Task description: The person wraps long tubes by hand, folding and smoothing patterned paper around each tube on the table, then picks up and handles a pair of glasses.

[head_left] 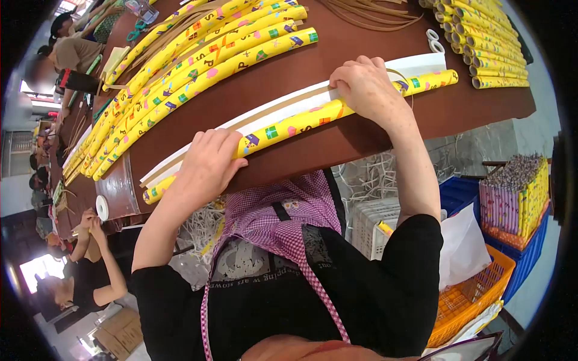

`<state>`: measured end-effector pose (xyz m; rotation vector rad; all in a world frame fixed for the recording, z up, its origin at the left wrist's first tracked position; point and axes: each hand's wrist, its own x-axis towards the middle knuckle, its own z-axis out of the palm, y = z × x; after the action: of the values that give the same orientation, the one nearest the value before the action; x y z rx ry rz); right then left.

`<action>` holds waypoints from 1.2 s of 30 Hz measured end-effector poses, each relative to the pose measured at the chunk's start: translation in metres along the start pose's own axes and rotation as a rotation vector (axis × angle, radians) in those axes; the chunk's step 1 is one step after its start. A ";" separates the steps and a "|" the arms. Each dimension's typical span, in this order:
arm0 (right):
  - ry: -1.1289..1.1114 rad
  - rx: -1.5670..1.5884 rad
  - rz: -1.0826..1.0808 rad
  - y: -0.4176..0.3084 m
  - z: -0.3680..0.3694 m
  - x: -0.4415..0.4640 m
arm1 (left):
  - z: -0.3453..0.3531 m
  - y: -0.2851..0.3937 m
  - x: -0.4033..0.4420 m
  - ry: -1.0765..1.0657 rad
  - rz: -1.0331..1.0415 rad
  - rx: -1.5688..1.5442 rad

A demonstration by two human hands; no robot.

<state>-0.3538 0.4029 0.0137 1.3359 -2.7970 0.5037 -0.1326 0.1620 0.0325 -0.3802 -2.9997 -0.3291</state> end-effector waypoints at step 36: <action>0.046 0.044 -0.175 -0.058 0.025 0.007 | 0.026 -0.003 0.065 0.102 0.113 -0.023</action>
<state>-0.3107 0.3562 0.0077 1.5378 -2.6155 0.5850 -0.1980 0.1807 0.0148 -0.5160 -2.8636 -0.3614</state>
